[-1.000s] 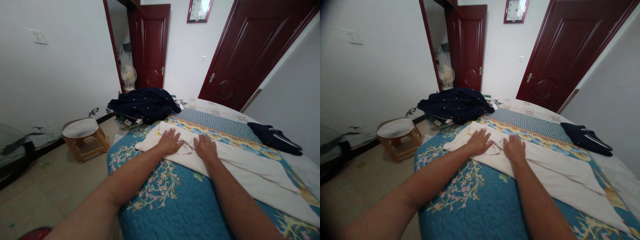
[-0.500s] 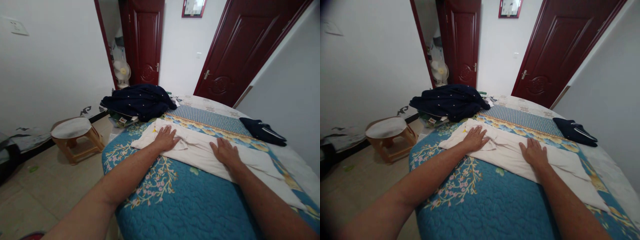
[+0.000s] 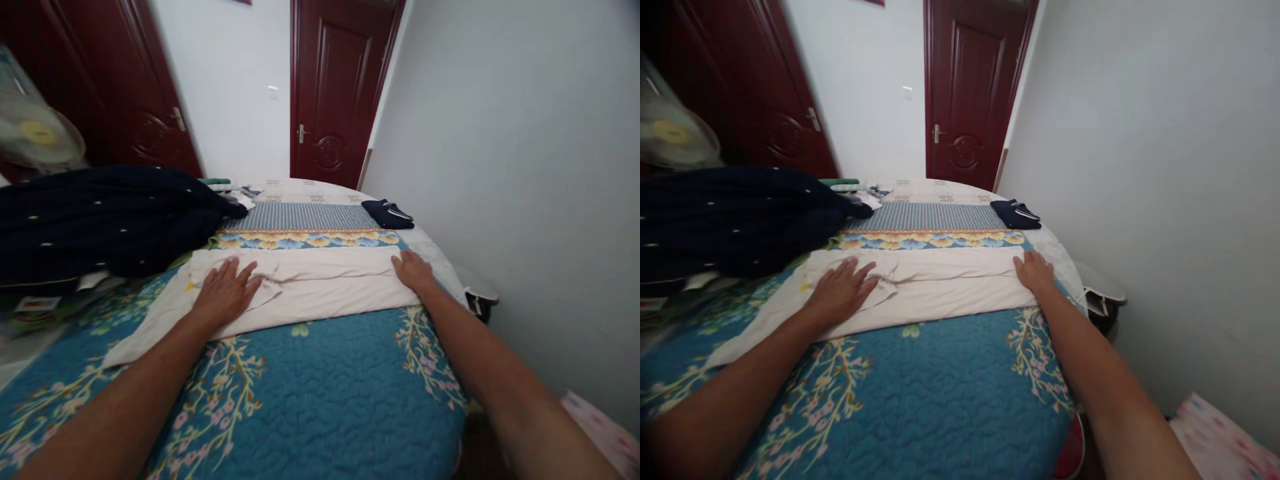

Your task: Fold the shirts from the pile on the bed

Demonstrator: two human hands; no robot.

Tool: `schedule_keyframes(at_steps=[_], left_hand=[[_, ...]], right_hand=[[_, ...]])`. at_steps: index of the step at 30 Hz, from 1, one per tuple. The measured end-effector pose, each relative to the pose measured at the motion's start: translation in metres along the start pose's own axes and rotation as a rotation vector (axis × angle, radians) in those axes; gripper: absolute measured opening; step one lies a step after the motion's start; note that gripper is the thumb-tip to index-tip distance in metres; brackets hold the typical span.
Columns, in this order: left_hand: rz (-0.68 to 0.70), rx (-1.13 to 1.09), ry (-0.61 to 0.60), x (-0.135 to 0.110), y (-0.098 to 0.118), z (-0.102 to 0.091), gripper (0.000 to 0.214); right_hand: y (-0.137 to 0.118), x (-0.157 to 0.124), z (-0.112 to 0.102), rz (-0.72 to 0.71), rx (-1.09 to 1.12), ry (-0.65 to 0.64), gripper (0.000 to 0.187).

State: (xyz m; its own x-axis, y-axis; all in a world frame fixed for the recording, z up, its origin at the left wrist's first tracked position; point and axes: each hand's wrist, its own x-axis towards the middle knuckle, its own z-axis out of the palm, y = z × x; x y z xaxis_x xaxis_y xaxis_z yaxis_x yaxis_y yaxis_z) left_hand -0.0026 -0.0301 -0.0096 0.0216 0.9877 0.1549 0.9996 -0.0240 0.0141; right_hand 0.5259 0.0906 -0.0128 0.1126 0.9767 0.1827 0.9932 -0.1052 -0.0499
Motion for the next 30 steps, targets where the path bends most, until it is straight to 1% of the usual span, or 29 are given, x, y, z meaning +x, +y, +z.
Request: schedule_keyframes(at_steps=[2, 4, 7, 9, 11, 15, 18, 22, 24, 27, 30], left_hand=[[0.007, 0.007, 0.006, 0.002, -0.003, 0.002, 0.070], [0.023, -0.005, 0.027, 0.004, -0.007, 0.005, 0.071], [0.057, -0.028, 0.069, 0.005, -0.012, 0.007, 0.070], [0.081, -0.042, 0.095, 0.005, -0.014, 0.006, 0.069], [0.120, -0.057, 0.127, 0.005, -0.015, 0.005, 0.068], [0.249, -0.074, 0.213, 0.006, -0.018, 0.006, 0.066], [0.301, -0.080, 0.230, 0.010, -0.021, 0.008, 0.064], [0.305, -0.077, 0.215, 0.012, -0.020, 0.007, 0.065], [0.306, -0.086, 0.207, 0.012, -0.018, 0.005, 0.064], [0.325, -0.096, 0.213, 0.011, -0.017, 0.003, 0.063], [0.328, -0.087, 0.227, 0.011, -0.017, 0.004, 0.062]], right_hand=[[0.008, -0.002, -0.004, 0.020, 0.052, 0.031, 0.059], [0.012, -0.004, -0.008, 0.033, 0.135, 0.089, 0.056], [0.021, -0.007, -0.015, 0.107, 0.291, 0.180, 0.053], [0.029, -0.008, -0.020, 0.149, 0.353, 0.188, 0.050], [0.038, -0.008, -0.025, 0.149, 0.352, 0.137, 0.047], [0.047, -0.009, -0.035, 0.121, 0.240, 0.042, 0.041], [0.042, -0.010, -0.040, 0.127, 0.145, -0.016, 0.042], [0.027, -0.012, -0.042, 0.152, 0.075, -0.092, 0.055], [0.021, -0.012, -0.042, 0.168, 0.064, -0.112, 0.057], [0.018, -0.013, -0.043, 0.190, 0.079, -0.146, 0.055], [0.016, -0.015, -0.044, 0.166, 0.080, -0.154, 0.052]])
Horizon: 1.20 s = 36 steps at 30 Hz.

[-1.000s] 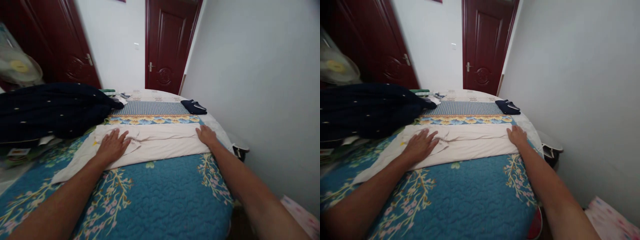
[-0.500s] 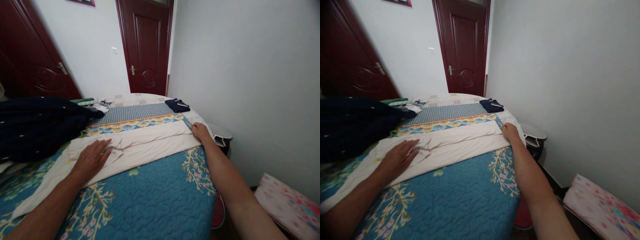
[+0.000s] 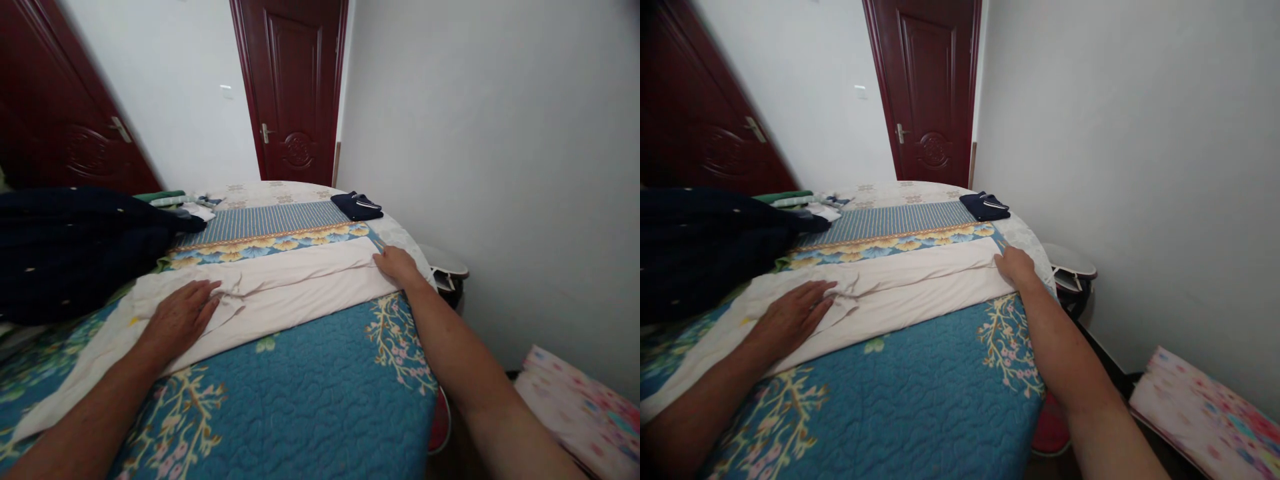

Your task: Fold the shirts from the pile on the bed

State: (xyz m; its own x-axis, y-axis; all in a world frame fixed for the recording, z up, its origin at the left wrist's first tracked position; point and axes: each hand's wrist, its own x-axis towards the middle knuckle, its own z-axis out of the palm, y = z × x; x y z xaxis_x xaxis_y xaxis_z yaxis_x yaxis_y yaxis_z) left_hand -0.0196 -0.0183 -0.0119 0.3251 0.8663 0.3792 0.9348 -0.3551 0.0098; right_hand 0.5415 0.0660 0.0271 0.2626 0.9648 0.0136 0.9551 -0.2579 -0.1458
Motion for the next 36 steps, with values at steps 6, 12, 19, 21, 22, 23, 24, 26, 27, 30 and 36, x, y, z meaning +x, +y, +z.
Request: schedule_keyframes(at_steps=[6, 12, 19, 21, 22, 23, 24, 26, 27, 30, 36], left_hand=[[-0.014, -0.004, 0.001, -0.001, 0.000, 0.001, 0.060], [-0.041, -0.015, -0.012, 0.000, 0.006, -0.003, 0.063], [-0.063, -0.060, 0.008, -0.001, 0.006, -0.001, 0.059], [-0.061, -0.066, 0.011, -0.001, 0.004, 0.001, 0.059], [-0.059, -0.062, 0.007, -0.002, 0.004, 0.001, 0.059], [-0.058, -0.056, 0.004, -0.002, 0.003, 0.001, 0.059], [-0.057, -0.051, -0.001, -0.002, 0.003, 0.001, 0.059], [-0.058, -0.044, -0.004, -0.002, 0.004, 0.001, 0.059], [-0.058, -0.043, -0.004, -0.002, 0.004, 0.001, 0.059], [-0.057, -0.047, -0.003, -0.003, 0.004, 0.001, 0.059], [-0.049, -0.060, 0.003, -0.003, 0.003, 0.002, 0.058]], right_hand=[[-0.006, -0.002, 0.002, 0.057, -0.014, 0.014, 0.056], [-0.012, -0.006, 0.005, 0.046, -0.047, -0.002, 0.053], [-0.020, -0.007, 0.006, -0.065, 0.029, 0.188, 0.048], [-0.018, -0.003, 0.009, -0.036, 0.124, 0.188, 0.045], [-0.016, -0.001, 0.010, -0.014, 0.174, 0.170, 0.044], [-0.013, 0.002, 0.012, 0.008, 0.218, 0.145, 0.042], [-0.010, 0.005, 0.012, 0.028, 0.250, 0.117, 0.039], [-0.003, 0.009, 0.013, 0.050, 0.284, 0.064, 0.035], [0.000, 0.011, 0.013, 0.049, 0.291, 0.046, 0.034], [0.008, 0.013, 0.014, 0.041, 0.324, 0.025, 0.033], [0.005, 0.010, 0.016, 0.020, 0.435, 0.042, 0.041]])
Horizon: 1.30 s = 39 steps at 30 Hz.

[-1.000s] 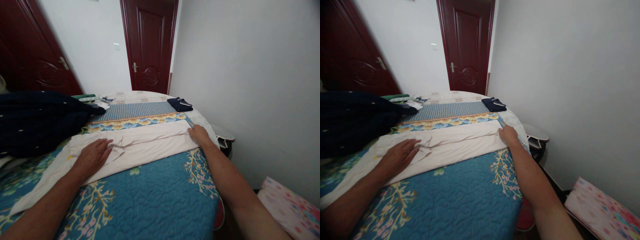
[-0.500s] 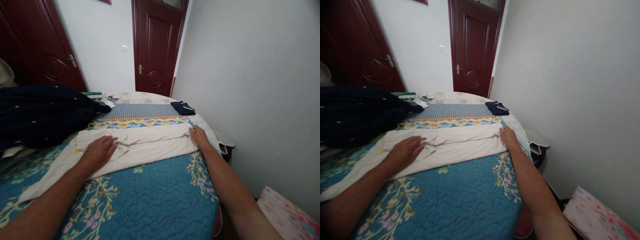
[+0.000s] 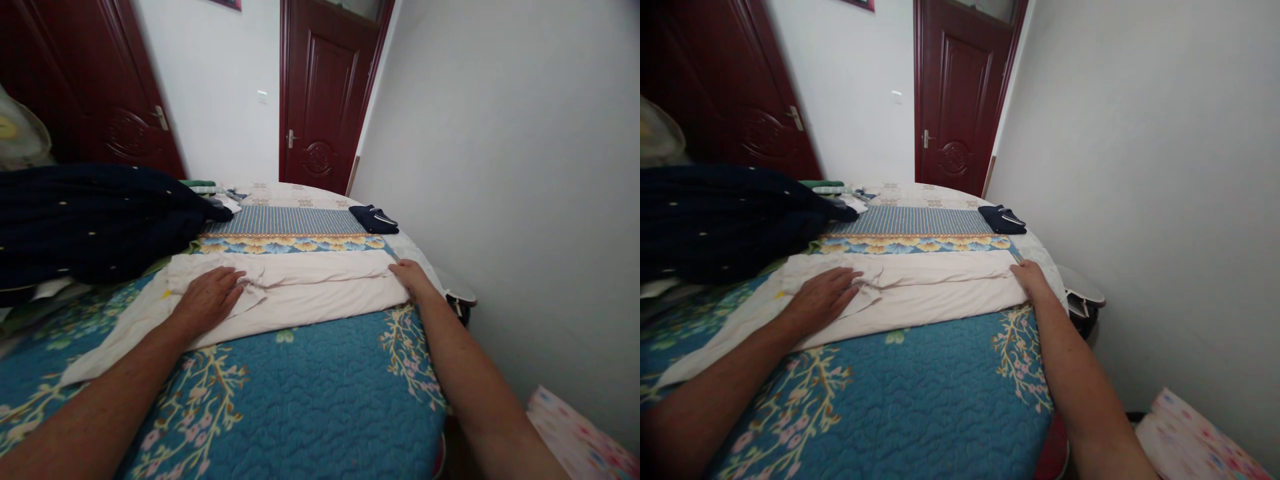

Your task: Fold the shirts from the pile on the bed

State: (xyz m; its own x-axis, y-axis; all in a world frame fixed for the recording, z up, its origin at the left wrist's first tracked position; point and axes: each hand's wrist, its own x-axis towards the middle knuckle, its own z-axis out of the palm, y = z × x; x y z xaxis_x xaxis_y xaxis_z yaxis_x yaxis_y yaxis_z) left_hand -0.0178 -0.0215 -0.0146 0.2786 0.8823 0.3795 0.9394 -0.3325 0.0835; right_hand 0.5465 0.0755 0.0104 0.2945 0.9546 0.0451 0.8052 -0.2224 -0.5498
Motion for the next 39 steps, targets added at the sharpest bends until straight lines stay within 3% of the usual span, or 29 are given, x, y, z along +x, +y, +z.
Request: schedule_keyframes(at_steps=[4, 9, 13, 16, 20, 25, 29, 34, 39], left_hand=[[-0.006, -0.010, 0.010, -0.001, 0.000, 0.001, 0.055], [-0.018, -0.014, 0.022, -0.001, 0.002, 0.001, 0.053], [-0.003, -0.015, 0.018, -0.002, 0.002, -0.001, 0.054], [-0.005, -0.010, 0.008, -0.003, 0.003, -0.002, 0.054], [-0.014, -0.034, 0.012, -0.003, 0.006, -0.005, 0.052], [-0.031, -0.041, -0.004, -0.004, 0.008, -0.005, 0.050], [-0.045, -0.052, 0.008, -0.005, 0.008, -0.004, 0.049], [-0.038, -0.046, -0.007, -0.005, 0.010, -0.007, 0.049], [-0.035, -0.040, -0.015, -0.005, 0.011, -0.008, 0.051]], right_hand=[[-0.029, -0.003, -0.008, -0.053, 0.032, 0.025, 0.041], [-0.104, -0.030, -0.006, -0.309, -0.143, 0.094, 0.038], [-0.166, -0.079, 0.036, -0.474, -0.379, -0.009, 0.036], [-0.193, -0.118, 0.075, -0.537, -0.534, -0.099, 0.039], [-0.198, -0.138, 0.095, -0.563, -0.598, -0.109, 0.041], [-0.192, -0.121, 0.074, -0.496, -0.528, -0.092, 0.037], [-0.206, -0.121, 0.069, -0.521, -0.477, -0.014, 0.036], [-0.227, -0.151, 0.097, -0.598, -0.521, -0.110, 0.038], [-0.229, -0.164, 0.115, -0.644, -0.562, -0.162, 0.038]])
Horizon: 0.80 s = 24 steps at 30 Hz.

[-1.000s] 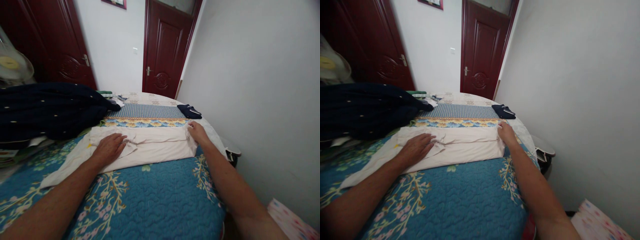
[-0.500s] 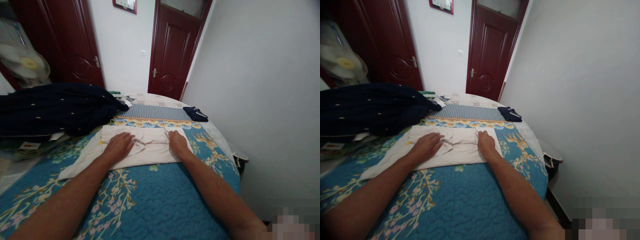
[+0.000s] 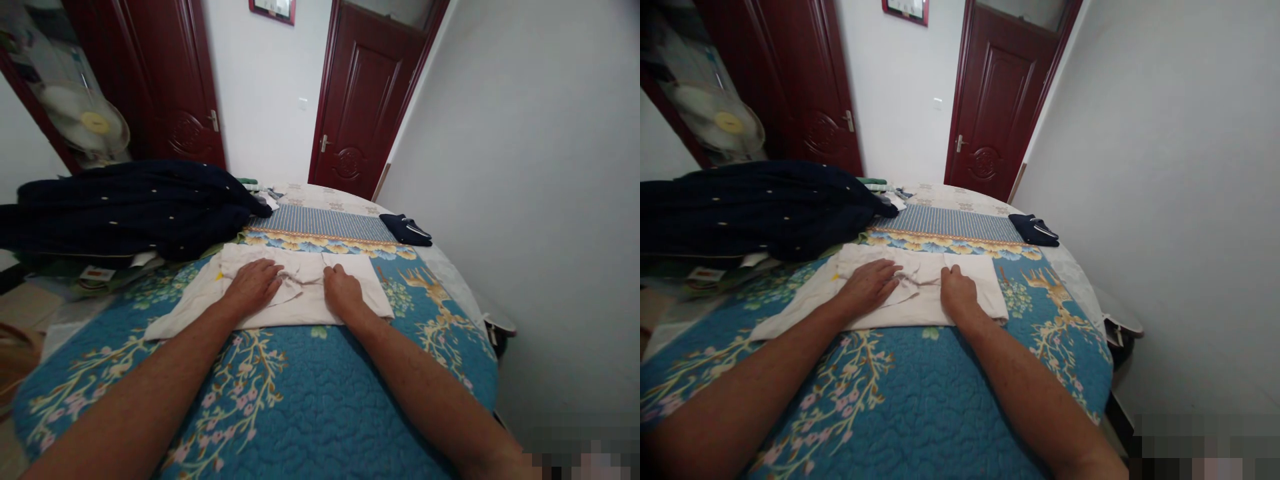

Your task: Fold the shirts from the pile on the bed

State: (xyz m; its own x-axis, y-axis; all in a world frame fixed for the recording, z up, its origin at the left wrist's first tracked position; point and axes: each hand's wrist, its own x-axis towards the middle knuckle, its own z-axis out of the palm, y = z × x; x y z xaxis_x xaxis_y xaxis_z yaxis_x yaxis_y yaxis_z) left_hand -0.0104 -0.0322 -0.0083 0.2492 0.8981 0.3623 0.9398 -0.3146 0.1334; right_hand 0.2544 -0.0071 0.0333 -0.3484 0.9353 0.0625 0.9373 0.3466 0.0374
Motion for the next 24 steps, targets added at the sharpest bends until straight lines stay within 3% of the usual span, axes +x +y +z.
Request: schedule_keyframes(at_steps=[8, 10, 13, 15, 16, 18, 20, 22, 24], left_hand=[[-0.007, -0.019, 0.019, -0.001, 0.001, 0.000, 0.048], [0.011, -0.046, 0.049, -0.002, 0.001, -0.001, 0.047], [0.077, -0.099, 0.135, 0.001, 0.008, -0.007, 0.048], [0.140, -0.132, 0.186, 0.006, 0.021, -0.014, 0.047], [0.178, -0.146, 0.195, 0.008, 0.030, -0.019, 0.048], [0.276, -0.161, 0.165, 0.015, 0.055, -0.026, 0.049], [0.412, -0.162, 0.068, 0.020, 0.083, -0.029, 0.054], [0.536, -0.149, -0.046, 0.025, 0.108, -0.024, 0.062], [0.581, -0.139, -0.114, 0.027, 0.123, -0.011, 0.056]], right_hand=[[0.001, -0.013, -0.017, -0.044, 0.062, -0.008, 0.033], [0.006, -0.025, -0.025, -0.127, 0.226, -0.028, 0.032], [0.029, -0.038, -0.036, -0.267, 0.670, -0.151, 0.029], [0.057, -0.037, -0.041, -0.239, 0.924, -0.156, 0.030], [0.073, -0.034, -0.041, -0.173, 0.989, -0.091, 0.030], [0.105, -0.023, -0.038, 0.002, 0.963, 0.124, 0.031], [0.129, -0.014, -0.028, 0.083, 0.788, 0.287, 0.034], [0.139, -0.010, -0.012, 0.023, 0.589, 0.333, 0.040], [0.136, -0.012, 0.009, -0.080, 0.421, 0.289, 0.049]])
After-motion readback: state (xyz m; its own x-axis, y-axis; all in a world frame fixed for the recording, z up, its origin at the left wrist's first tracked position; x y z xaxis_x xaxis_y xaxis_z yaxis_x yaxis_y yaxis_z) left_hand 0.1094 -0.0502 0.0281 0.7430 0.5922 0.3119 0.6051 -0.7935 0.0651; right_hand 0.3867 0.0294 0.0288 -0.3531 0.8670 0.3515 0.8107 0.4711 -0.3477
